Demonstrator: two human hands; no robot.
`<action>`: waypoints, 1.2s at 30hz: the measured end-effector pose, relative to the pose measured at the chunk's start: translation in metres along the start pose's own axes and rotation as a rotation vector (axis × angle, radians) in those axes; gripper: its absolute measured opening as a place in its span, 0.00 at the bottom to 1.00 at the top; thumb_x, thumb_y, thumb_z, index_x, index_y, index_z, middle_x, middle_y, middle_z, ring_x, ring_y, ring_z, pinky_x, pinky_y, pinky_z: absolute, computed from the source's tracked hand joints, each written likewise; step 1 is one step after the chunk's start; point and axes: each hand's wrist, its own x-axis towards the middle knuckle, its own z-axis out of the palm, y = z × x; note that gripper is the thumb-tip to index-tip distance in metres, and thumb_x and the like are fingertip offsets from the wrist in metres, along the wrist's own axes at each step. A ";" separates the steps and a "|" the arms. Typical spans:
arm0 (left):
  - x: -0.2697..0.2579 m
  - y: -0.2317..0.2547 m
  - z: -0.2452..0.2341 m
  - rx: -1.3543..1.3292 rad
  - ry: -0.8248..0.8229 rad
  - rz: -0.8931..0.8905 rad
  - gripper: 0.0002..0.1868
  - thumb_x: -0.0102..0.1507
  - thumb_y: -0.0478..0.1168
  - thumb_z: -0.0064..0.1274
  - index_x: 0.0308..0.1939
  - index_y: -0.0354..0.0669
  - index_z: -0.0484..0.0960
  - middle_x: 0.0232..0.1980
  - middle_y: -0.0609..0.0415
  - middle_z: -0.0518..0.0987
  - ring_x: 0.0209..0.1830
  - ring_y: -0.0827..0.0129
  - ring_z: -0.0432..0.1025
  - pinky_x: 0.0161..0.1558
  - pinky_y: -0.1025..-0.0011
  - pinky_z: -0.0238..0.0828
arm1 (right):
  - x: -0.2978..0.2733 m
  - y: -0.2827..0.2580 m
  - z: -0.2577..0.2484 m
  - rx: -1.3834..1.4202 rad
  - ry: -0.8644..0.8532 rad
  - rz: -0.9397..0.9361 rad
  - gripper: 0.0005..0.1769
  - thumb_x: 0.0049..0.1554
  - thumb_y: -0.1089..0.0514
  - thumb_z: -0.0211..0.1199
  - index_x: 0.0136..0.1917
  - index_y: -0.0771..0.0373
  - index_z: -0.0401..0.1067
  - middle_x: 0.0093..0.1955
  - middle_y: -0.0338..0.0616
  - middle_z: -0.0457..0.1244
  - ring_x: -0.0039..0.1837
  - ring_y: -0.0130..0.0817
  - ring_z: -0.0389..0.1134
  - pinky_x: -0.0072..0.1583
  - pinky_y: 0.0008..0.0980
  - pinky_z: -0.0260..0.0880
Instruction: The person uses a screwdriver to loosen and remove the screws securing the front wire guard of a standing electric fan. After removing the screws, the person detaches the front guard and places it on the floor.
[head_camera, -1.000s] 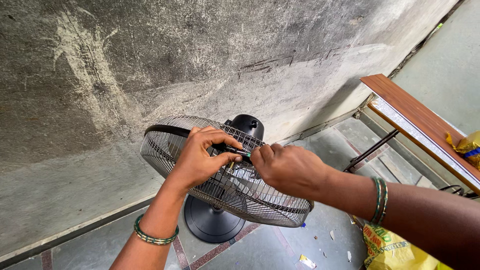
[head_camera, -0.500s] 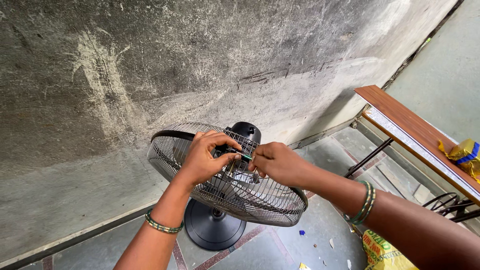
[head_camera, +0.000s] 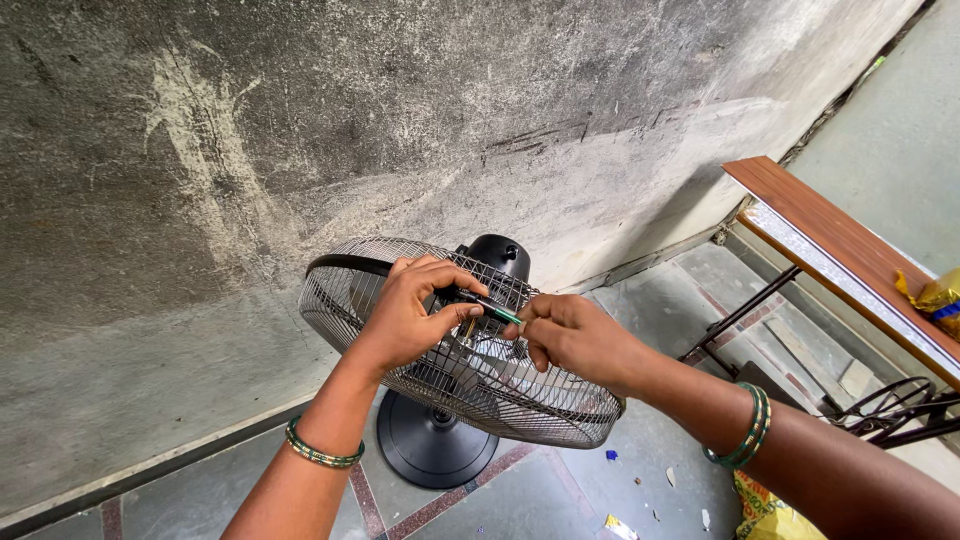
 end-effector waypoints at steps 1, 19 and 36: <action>0.000 -0.002 0.000 -0.002 0.001 -0.002 0.12 0.54 0.47 0.68 0.40 0.54 0.89 0.43 0.64 0.86 0.49 0.70 0.71 0.58 0.66 0.56 | -0.002 0.001 0.000 0.012 0.014 0.000 0.17 0.62 0.56 0.52 0.54 0.65 0.78 0.29 0.39 0.65 0.32 0.21 0.59 0.36 0.23 0.60; 0.018 -0.024 -0.040 -0.108 -0.152 0.055 0.12 0.51 0.39 0.70 0.38 0.47 0.91 0.38 0.59 0.86 0.45 0.70 0.76 0.56 0.65 0.64 | -0.029 -0.019 0.044 -0.176 0.560 -0.279 0.11 0.57 0.59 0.66 0.53 0.63 0.78 0.27 0.46 0.68 0.26 0.30 0.61 0.30 0.33 0.57; 0.014 -0.027 -0.053 -0.212 -0.162 0.053 0.12 0.52 0.35 0.69 0.40 0.46 0.90 0.44 0.59 0.88 0.53 0.69 0.79 0.60 0.65 0.70 | -0.012 -0.020 0.062 -0.155 0.579 -0.439 0.08 0.58 0.60 0.67 0.49 0.66 0.76 0.32 0.48 0.69 0.28 0.30 0.67 0.32 0.31 0.63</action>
